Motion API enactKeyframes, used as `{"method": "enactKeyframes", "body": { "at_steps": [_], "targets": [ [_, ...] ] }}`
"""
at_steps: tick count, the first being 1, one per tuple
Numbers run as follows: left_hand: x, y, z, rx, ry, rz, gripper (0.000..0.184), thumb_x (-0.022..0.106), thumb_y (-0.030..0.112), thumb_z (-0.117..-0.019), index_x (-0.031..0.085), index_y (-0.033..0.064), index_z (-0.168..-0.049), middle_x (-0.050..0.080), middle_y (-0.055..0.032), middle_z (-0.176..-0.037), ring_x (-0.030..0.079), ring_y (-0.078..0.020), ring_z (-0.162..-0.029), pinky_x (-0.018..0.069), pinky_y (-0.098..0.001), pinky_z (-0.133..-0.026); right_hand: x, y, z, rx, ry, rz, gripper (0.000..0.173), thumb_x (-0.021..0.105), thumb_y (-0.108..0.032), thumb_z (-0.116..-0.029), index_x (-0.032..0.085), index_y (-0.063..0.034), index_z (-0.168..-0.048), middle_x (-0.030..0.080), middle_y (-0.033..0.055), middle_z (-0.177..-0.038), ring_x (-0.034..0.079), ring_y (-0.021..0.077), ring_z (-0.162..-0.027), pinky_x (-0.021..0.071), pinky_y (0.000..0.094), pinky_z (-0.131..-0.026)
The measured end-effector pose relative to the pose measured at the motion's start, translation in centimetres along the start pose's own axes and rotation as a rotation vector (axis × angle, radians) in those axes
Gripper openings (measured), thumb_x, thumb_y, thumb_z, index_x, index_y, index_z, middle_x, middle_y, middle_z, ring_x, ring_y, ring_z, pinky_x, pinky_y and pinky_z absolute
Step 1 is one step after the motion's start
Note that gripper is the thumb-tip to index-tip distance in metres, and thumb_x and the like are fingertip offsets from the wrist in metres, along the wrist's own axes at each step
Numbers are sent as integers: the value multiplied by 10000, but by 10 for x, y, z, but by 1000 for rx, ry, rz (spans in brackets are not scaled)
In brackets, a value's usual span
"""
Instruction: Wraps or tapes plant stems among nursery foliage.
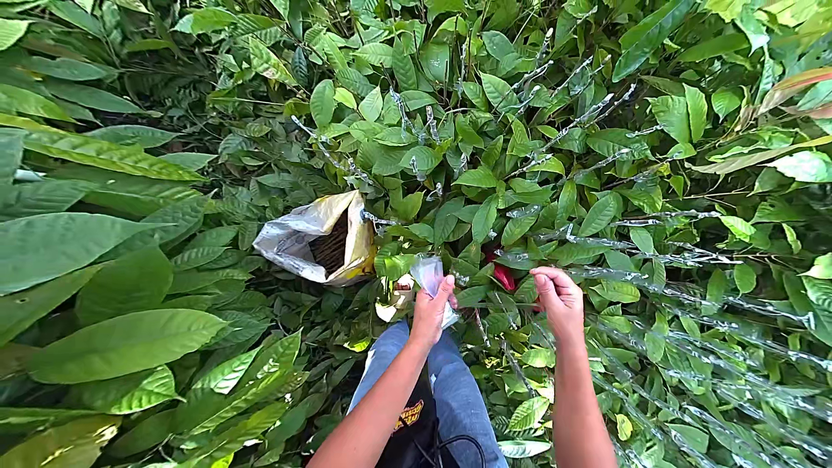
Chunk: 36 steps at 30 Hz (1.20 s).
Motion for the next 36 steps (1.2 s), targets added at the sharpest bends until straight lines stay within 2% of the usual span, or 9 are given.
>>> {"method": "enactKeyframes", "body": {
  "at_steps": [2, 4, 7, 11, 16, 19, 22, 28, 36],
  "targets": [
    [2, 5, 5, -11, -124, 9, 46, 556, 94, -997, 571, 58, -1022, 623, 58, -735, 565, -29, -560, 529, -189, -572, 16, 0, 4, 69, -216, 224, 224, 581, -138, -1020, 701, 33, -1100, 712, 17, -922, 624, -14, -768, 538, 180, -726],
    [12, 10, 16, -42, -325, 6, 294, 688, 175, -925, 583, 43, -1166, 684, 64, -875, 569, -1, -589, 511, -166, -563, 41, 5, 10, 149, -408, 367, 286, 607, -199, -1015, 662, 32, -1173, 705, 88, -910, 651, 94, -776, 554, 285, -752],
    [23, 18, 23, -104, -410, -40, 292, 655, 53, -909, 577, 25, -1189, 658, 54, -880, 544, 0, -593, 482, -159, -546, 59, 8, 14, 199, -540, 396, 346, 629, -212, -1005, 597, 43, -1237, 694, 121, -946, 669, 159, -819, 561, 342, -785],
    [15, 25, 14, -27, -276, -72, 85, 616, -5, -934, 654, 57, -978, 660, 61, -804, 527, 1, -573, 469, -162, -553, 54, 13, 11, 278, -514, 397, 334, 627, -228, -1008, 603, 34, -1215, 665, 100, -951, 616, 129, -772, 532, 314, -748],
    [11, 27, 11, 35, -208, -62, 69, 596, -8, -955, 634, 45, -978, 648, 56, -797, 528, 0, -570, 475, -161, -554, 53, 17, 11, 215, -394, 343, 219, 626, -193, -1003, 687, 17, -997, 662, 46, -900, 582, 18, -775, 491, 192, -736],
    [11, 23, 6, 35, -219, -71, 78, 582, -1, -967, 641, 18, -1014, 649, 37, -812, 531, -1, -572, 469, -155, -550, 56, 13, 9, 152, -410, 415, 248, 615, -212, -1009, 730, 5, -976, 680, 78, -940, 621, 72, -864, 511, 247, -806],
    [10, 21, -2, 15, -149, -84, 58, 583, 47, -995, 622, 41, -952, 584, 68, -691, 490, 8, -520, 435, -147, -515, 53, 7, 1, 91, -382, 508, 253, 591, -207, -1025, 757, -16, -1024, 723, 87, -966, 671, 105, -891, 545, 281, -837],
    [0, 22, -13, -21, -121, -52, 111, 523, 97, -1046, 586, 31, -983, 568, 54, -718, 465, 2, -509, 428, -146, -506, 37, 4, -53, 152, -282, 1182, 298, 542, -225, -1055, 752, -18, -1104, 744, 200, -1086, 726, 412, -953, 546, 604, -798],
    [-15, 21, -7, -69, -113, -43, 80, 527, 68, -1038, 585, 14, -1029, 556, 48, -716, 473, -7, -517, 436, -145, -517, 57, 28, -88, 339, -459, 1425, 321, 481, -208, -1086, 701, 18, -1144, 698, 244, -1168, 689, 441, -1053, 529, 604, -850]
  ]
}}
Point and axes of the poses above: each hand's wrist, its own z-axis away from the middle knuckle, its own x-axis out of the palm, y = z × x, the point moved 5 cm from there along -z, towards the middle knuckle
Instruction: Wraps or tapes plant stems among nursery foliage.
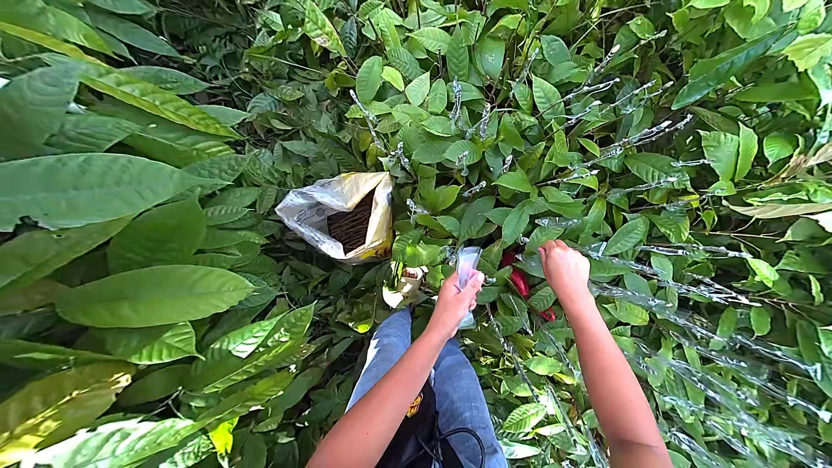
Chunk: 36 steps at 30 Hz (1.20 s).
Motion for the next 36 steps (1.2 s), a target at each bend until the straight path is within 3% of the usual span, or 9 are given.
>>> {"method": "enactKeyframes", "body": {
  "at_steps": [5, 7, 11, 14, 20, 24, 30, 34, 36],
  "targets": [
    [-8, 9, 3, -6, 18, 41, 66, 527, 58, -1035, 582, 20, -1040, 560, 46, -714, 476, -8, -523, 436, -147, -521, 9, -21, -20, 64, -125, 107, 326, 476, -197, -1086, 655, 33, -1233, 661, 267, -1233, 676, 449, -1079, 537, 594, -855],
    [-11, 13, 4, 9, 16, 43, 68, 527, 55, -1030, 586, 22, -1039, 562, 51, -720, 479, -6, -527, 438, -149, -525, 18, -32, -30, 78, -208, 157, 305, 469, -123, -1067, 626, 58, -1256, 637, 278, -1261, 664, 452, -1098, 536, 590, -854],
    [-20, 21, 6, 30, 13, 49, 67, 520, 52, -1025, 583, 31, -1032, 560, 56, -721, 479, -6, -531, 439, -149, -527, 40, -46, -50, 114, -363, 234, 242, 520, 10, -991, 656, 83, -1177, 660, 282, -1233, 647, 453, -1152, 529, 604, -867],
    [-29, 27, 6, 44, 23, 63, 64, 525, 52, -1023, 586, 34, -1032, 570, 58, -718, 485, -4, -529, 443, -148, -524, 49, -50, -67, 147, -453, 259, 294, 473, -21, -1026, 631, 75, -1254, 627, 269, -1318, 611, 438, -1229, 504, 604, -932],
    [-55, 38, 3, 59, 67, 75, 77, 521, 53, -1022, 595, 34, -1016, 584, 56, -724, 499, -3, -533, 456, -147, -531, 66, -39, -98, 172, -576, 131, 377, 600, -182, -995, 633, 57, -1284, 598, 279, -1369, 570, 454, -1284, 443, 686, -1001],
    [-70, 45, -4, 58, 104, 86, 76, 518, 44, -1022, 594, 33, -1028, 589, 53, -730, 502, -6, -539, 459, -147, -532, 102, -7, -126, 224, -523, -178, 390, 597, -269, -1008, 671, 66, -1196, 649, 292, -1255, 610, 439, -1211, 440, 663, -1022],
    [-80, 51, -16, 57, 113, 64, 83, 508, 50, -1024, 590, 42, -1020, 584, 64, -722, 503, 0, -536, 462, -144, -533, 118, 4, -120, 436, -383, -690, 372, 552, -206, -1056, 594, 66, -1308, 601, 294, -1313, 584, 383, -1228, 441, 534, -1054],
    [-80, 54, -24, 44, 106, 44, 89, 504, 47, -1024, 591, 57, -1009, 582, 68, -714, 510, 0, -541, 470, -145, -539, 137, 5, -110, 620, -192, -1266, 351, 472, -243, -1108, 580, 47, -1275, 621, 163, -1061, 595, 189, -867, 520, 340, -776],
    [-79, 55, -27, 33, 105, 38, 84, 505, 48, -1026, 588, 55, -1016, 578, 68, -711, 510, -5, -539, 473, -149, -542, 148, 5, -103, 643, -48, -1536, 262, 482, -160, -1096, 578, 59, -1204, 616, 105, -928, 598, 123, -726, 534, 266, -653]
  ]
}}
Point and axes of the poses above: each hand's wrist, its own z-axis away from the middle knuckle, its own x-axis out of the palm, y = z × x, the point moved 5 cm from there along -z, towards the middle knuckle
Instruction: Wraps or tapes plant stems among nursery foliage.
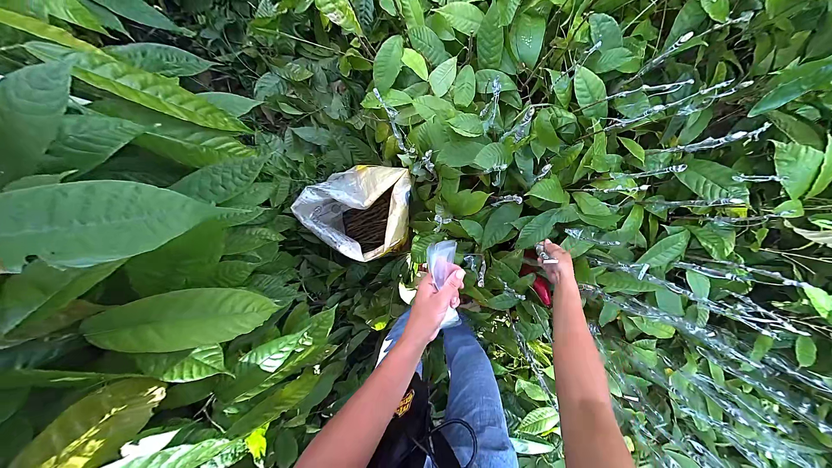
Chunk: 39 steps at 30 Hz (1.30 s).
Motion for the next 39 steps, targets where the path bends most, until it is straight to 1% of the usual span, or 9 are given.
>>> {"method": "enactKeyframes", "body": {
  "at_steps": [4, 10, 15, 18, 24, 28, 32, 37, 39],
  "targets": [
    [5, 1, -6, -12, -4, -11, 77, 507, 48, -1024, 583, 50, -1013, 575, 66, -708, 511, -10, -542, 474, -151, -549, 0, 20, 6, -31, 38, -365, 244, 439, 28, -1046, 534, 59, -1269, 619, 107, -994, 604, 132, -779, 547, 274, -703],
    [15, -3, -13, -35, -11, -46, 82, 506, 46, -1022, 587, 52, -1007, 575, 68, -699, 514, -14, -537, 476, -155, -542, 5, 40, 2, -5, 141, -564, 155, 431, -9, -1067, 496, -29, -1206, 570, 57, -916, 566, 112, -705, 514, 251, -620],
    [22, -9, -16, -47, -9, -45, 78, 504, 39, -1018, 582, 47, -1018, 575, 62, -703, 513, -15, -535, 475, -157, -536, 18, 51, -16, -4, 120, -571, 204, 375, -60, -1103, 451, -51, -1293, 534, 69, -979, 550, 135, -793, 510, 302, -716],
    [25, -11, -18, -54, -10, -40, 86, 503, 32, -1018, 586, 53, -1007, 580, 58, -699, 518, -19, -532, 480, -160, -532, 26, 48, -27, -60, 134, -558, 180, 413, -36, -1089, 476, -47, -1258, 554, 56, -921, 563, 122, -723, 519, 285, -653],
    [27, -14, -21, -64, 14, -56, 89, 501, 31, -1024, 585, 54, -1004, 585, 56, -707, 522, -19, -536, 482, -157, -535, 32, 48, -40, -106, 98, -466, 189, 449, -63, -1083, 515, -34, -1257, 591, 63, -956, 582, 129, -764, 520, 299, -670],
    [28, -15, -23, -65, 28, -65, 102, 490, 25, -1025, 586, 53, -1008, 585, 55, -702, 519, -19, -534, 477, -152, -533, 25, 67, -44, -148, 214, -276, 190, 519, -4, -1044, 555, 41, -1225, 621, 158, -1062, 595, 187, -948, 521, 353, -851],
    [26, -14, -25, -47, 47, -77, 112, 491, 33, -1028, 594, 58, -994, 587, 55, -704, 520, -15, -530, 481, -149, -528, 26, 85, -66, -66, 242, -234, 286, 489, -62, -1076, 497, 38, -1344, 594, 235, -1233, 598, 273, -1082, 518, 413, -923],
    [16, -18, -27, -5, 15, -59, 407, 219, 179, -1111, 598, 50, -1039, 604, 64, -720, 523, -8, -523, 489, -149, -522, 35, 88, -89, -89, 167, 33, 406, 417, -219, -1115, 497, 3, -1447, 556, 230, -1436, 534, 311, -1343, 435, 457, -1124],
    [14, -18, -28, -4, -9, -37, 524, 107, 248, -1110, 586, 38, -1066, 606, 51, -729, 535, -19, -528, 498, -152, -522, 38, 86, -96, -126, 155, 102, 395, 459, -291, -1095, 567, -46, -1385, 624, 188, -1366, 585, 300, -1283, 463, 477, -1091]
  ]
}}
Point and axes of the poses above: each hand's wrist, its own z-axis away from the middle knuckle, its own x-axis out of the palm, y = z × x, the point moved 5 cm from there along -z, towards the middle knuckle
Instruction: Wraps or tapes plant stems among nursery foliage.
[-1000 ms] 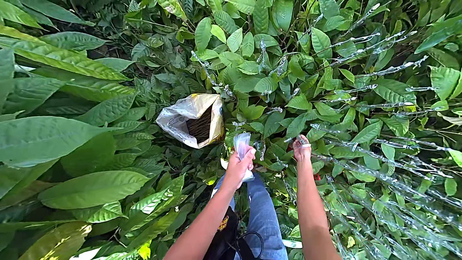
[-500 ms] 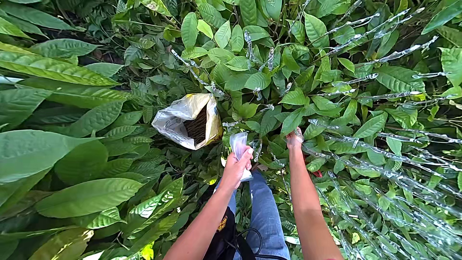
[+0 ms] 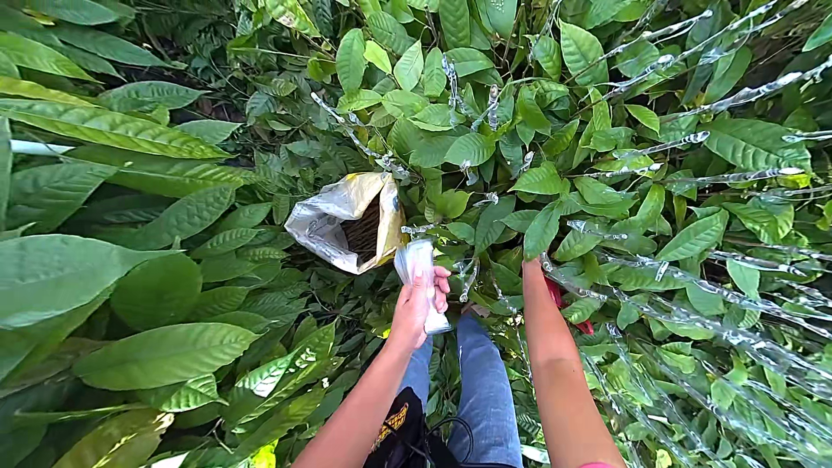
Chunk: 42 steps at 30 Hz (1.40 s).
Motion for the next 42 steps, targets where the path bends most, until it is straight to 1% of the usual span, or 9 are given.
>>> {"method": "enactKeyframes", "body": {
  "at_steps": [3, 7, 16, 25, 30, 33, 35, 38, 42],
  "targets": [
    [-5, 6, 1, -24, -13, 25, 582, 62, 275, -1109, 589, 28, -1082, 625, 31, -739, 547, -32, -531, 505, -163, -525, 5, -2, 8, -7, 22, -223, 297, 542, -86, -1053, 539, 26, -1327, 622, 223, -1248, 611, 273, -1122, 511, 430, -964],
    [-26, 37, -3, 11, 39, 8, 512, 125, 218, -1117, 591, 58, -977, 650, 19, -736, 550, -32, -520, 501, -163, -519, -5, -11, 54, 152, -98, -74, 467, 411, -81, -1103, 322, 87, -1530, 372, 305, -1567, 382, 364, -1466, 333, 480, -1200],
    [-75, 100, -9, 47, 153, -51, 222, 373, 168, -1111, 580, 88, -1110, 629, 6, -915, 616, -61, -651, 567, -200, -600, -75, -41, 136, -35, -260, -36, 472, 430, -192, -1104, 427, 64, -1500, 437, 257, -1551, 459, 300, -1423, 388, 438, -1166],
    [-32, 52, 23, -62, 16, 57, 116, 453, 35, -1058, 537, 37, -1138, 612, -11, -782, 615, -86, -643, 556, -219, -614, -130, -70, 281, -410, 2, -383, 373, 407, -127, -1059, 539, 141, -1282, 620, 185, -1285, 603, 138, -1199, 498, 309, -1042],
    [7, 5, 59, -42, -117, 19, 100, 520, 5, -1012, 603, 41, -1053, 651, 30, -798, 585, -14, -632, 509, -149, -593, -85, -53, 324, -522, -210, -503, 243, 456, -179, -1044, 619, 1, -1053, 672, -9, -1061, 638, 48, -1056, 547, 292, -961],
    [22, -28, 92, -56, -170, -17, 98, 561, -6, -979, 646, 31, -1010, 682, 12, -845, 573, -16, -647, 483, -162, -593, -74, -40, 352, -533, -390, -440, 375, 604, -316, -988, 597, 44, -1094, 648, -8, -1003, 615, -6, -948, 529, 209, -871],
    [36, -42, 117, -75, -205, -37, 85, 586, 7, -979, 631, 17, -1050, 689, 7, -860, 653, -48, -764, 562, -215, -729, -84, -31, 359, -511, -426, -427, 346, 647, -240, -952, 590, 70, -1096, 659, 21, -959, 637, 10, -888, 551, 211, -834],
    [39, -53, 142, -56, -235, -44, 88, 570, 29, -992, 643, 27, -1042, 642, 44, -780, 537, 1, -599, 469, -153, -571, -116, -12, 364, -544, -432, -442, 90, 594, -118, -971, 620, -33, -959, 654, -55, -866, 630, -5, -824, 546, 214, -800],
    [19, -52, 167, 25, -291, -181, 108, 569, 56, -987, 654, 31, -1048, 637, 61, -815, 481, 23, -579, 415, -140, -547, -153, 11, 379, -624, -497, -266, 183, 545, -155, -1020, 652, -21, -956, 697, -48, -900, 635, -29, -842, 538, 190, -810]
  ]
}}
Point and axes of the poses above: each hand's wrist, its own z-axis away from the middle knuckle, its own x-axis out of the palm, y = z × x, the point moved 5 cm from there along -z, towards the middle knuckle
